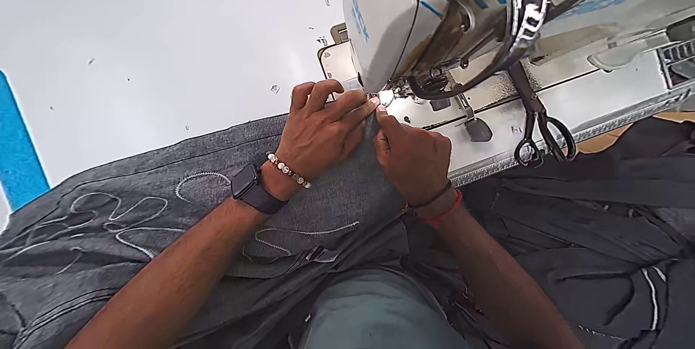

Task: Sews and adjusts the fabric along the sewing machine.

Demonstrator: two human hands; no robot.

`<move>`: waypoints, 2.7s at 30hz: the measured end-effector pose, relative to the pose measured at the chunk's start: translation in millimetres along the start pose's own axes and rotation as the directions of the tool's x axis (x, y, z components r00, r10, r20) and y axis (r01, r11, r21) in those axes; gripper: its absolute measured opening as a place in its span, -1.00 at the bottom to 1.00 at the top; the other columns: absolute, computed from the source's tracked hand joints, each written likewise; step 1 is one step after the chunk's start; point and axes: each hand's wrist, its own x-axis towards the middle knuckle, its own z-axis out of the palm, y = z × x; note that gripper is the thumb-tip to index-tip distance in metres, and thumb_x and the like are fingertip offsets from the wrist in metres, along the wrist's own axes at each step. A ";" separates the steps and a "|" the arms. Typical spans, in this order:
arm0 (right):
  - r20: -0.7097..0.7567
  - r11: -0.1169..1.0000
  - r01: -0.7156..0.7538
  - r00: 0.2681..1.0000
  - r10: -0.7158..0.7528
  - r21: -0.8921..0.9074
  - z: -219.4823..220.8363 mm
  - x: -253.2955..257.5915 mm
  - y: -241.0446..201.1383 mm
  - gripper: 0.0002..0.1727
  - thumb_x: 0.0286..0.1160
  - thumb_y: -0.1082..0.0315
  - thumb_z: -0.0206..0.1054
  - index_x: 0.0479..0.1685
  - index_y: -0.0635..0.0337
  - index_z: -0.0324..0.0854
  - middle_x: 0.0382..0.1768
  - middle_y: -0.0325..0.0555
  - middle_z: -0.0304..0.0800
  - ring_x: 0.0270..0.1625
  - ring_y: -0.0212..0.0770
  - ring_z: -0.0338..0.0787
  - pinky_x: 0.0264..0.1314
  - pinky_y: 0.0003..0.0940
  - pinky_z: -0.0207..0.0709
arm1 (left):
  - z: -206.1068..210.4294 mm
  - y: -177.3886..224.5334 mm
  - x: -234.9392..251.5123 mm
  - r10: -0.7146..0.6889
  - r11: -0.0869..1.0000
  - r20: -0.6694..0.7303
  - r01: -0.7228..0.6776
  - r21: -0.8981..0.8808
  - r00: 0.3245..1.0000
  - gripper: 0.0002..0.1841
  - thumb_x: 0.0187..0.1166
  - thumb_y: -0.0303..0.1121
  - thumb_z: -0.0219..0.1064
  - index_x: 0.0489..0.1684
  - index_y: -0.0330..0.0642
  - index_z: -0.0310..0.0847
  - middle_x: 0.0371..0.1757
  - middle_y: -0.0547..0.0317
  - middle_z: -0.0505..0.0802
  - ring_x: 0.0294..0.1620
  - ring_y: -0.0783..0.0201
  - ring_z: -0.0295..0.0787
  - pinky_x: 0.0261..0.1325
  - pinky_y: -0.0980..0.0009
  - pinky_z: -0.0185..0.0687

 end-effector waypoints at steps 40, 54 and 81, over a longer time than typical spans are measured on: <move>0.229 0.767 -0.376 0.926 0.299 0.519 -18.5 -12.3 12.3 -0.69 0.69 -0.02 0.33 0.19 -0.16 0.82 -0.58 -0.36 0.74 -0.67 -0.33 0.57 -0.63 -0.23 0.42 | -1.2 -3.3 -1.8 0.037 0.998 0.031 -0.035 -0.055 0.999 -0.56 0.71 -0.13 0.05 0.48 0.23 0.69 0.50 0.16 0.71 0.54 -0.05 0.45 0.55 -0.03 0.17; -0.009 0.984 -0.117 0.993 0.119 0.137 1.3 -26.2 -8.0 -0.60 0.71 0.35 0.16 0.41 0.20 0.72 -0.43 -0.08 0.81 -0.55 -0.11 0.74 -0.61 -0.19 0.51 | -0.5 -6.3 0.3 0.009 1.000 -0.015 -0.009 -0.012 1.000 -0.57 0.73 -0.07 0.08 0.45 0.14 0.67 0.45 0.36 0.78 0.55 0.09 0.50 0.53 0.05 0.18; -0.049 0.976 0.005 0.999 0.006 0.218 -15.0 0.3 42.8 -0.72 0.54 0.33 0.37 0.15 -0.01 0.85 0.02 0.05 0.74 0.07 0.06 0.72 -0.01 -0.04 0.62 | -2.5 -15.2 -4.6 0.106 0.972 0.037 -0.096 -0.214 0.994 -0.56 0.74 -0.24 0.06 0.52 0.00 0.65 0.62 0.22 0.66 0.76 0.06 0.36 0.78 0.08 0.21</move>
